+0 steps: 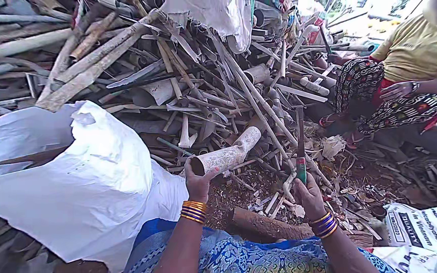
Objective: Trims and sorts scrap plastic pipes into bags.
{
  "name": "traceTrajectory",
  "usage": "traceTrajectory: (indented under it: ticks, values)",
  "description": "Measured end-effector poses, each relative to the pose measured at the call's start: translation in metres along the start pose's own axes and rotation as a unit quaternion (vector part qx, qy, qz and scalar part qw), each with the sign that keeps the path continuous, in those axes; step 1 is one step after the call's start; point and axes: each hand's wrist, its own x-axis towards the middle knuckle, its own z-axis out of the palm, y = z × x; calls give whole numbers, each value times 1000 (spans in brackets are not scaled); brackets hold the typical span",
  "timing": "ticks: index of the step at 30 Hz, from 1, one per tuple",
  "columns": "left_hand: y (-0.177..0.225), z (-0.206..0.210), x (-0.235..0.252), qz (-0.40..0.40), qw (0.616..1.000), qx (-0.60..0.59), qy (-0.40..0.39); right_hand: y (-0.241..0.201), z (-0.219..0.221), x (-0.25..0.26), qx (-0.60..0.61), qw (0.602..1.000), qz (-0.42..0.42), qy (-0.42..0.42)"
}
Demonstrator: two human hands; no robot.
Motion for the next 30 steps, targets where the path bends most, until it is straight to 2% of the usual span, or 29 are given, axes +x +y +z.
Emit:
traceTrajectory:
  ticks: [1, 2, 4, 5, 7, 8, 10, 12, 14, 16, 17, 18, 20, 21, 22, 23, 25, 26, 27, 28, 29, 30]
  values:
    - [-1, 0, 0, 14, 1000, 13, -5, 2, 3, -2, 7, 1000, -4, 15]
    - [-1, 0, 0, 33, 999, 32, -11, 5, 3, -3, -24, 1000, 16, -5]
    - [-5, 0, -3, 117, 986, 117, -31, 7, -3, 0, -147, 973, 105, -144]
    - [-7, -1, -5, 195, 964, 177, -43, 5, -4, 2, -203, 953, 126, -188]
    - [-11, -1, -7, 366, 890, 266, -54, -2, 1, 1, -232, 954, 107, -158]
    - [-15, 0, -7, 431, 853, 288, -62, -3, 3, -3, -226, 966, 69, -107]
    - [-22, 2, -10, 503, 805, 302, -86, -2, 5, -11, -198, 978, -61, 23]
    - [-26, 5, -13, 537, 781, 303, -97, -4, 4, -15, -169, 950, -225, 138]
    - [-29, 7, -16, 550, 773, 298, -105, -9, 1, -16, -143, 914, -335, 178]
    - [-29, 8, -18, 558, 769, 293, -113, -2, 2, -14, -146, 906, -365, 159]
    - [-28, 9, -19, 560, 767, 291, -118, 8, 3, -14, -193, 909, -342, 136]
    - [-28, 10, -21, 562, 765, 288, -125, 17, 4, -15, -270, 916, -282, 92]
    - [-25, 14, -26, 568, 757, 290, -139, 6, 6, -9, -404, 909, -29, -100]
    - [-25, 16, -28, 576, 749, 293, -146, 4, 9, -4, -420, 899, 17, -123]
    - [-24, 17, -27, 581, 741, 300, -153, 5, 14, -4, -416, 905, -17, -84]
    - [-24, 16, -27, 587, 732, 309, -159, 7, 17, -7, -398, 912, -98, -21]
    - [-26, 15, -27, 595, 717, 320, -172, 10, 19, -8, -356, 899, -243, 81]
    - [-27, 15, -26, 601, 711, 321, -175, 11, 17, -8, -348, 891, -276, 96]
    - [-29, 15, -26, 604, 708, 322, -175, 13, 13, -8, -361, 887, -275, 87]
    - [-29, 16, -26, 602, 710, 321, -172, 12, 10, -9, -391, 889, -233, 43]
    - [-29, 16, -26, 591, 721, 321, -167, 6, 7, -9, -426, 894, -135, -38]
    - [-28, 17, -27, 567, 742, 320, -161, 1, 6, -3, -462, 877, -4, -130]
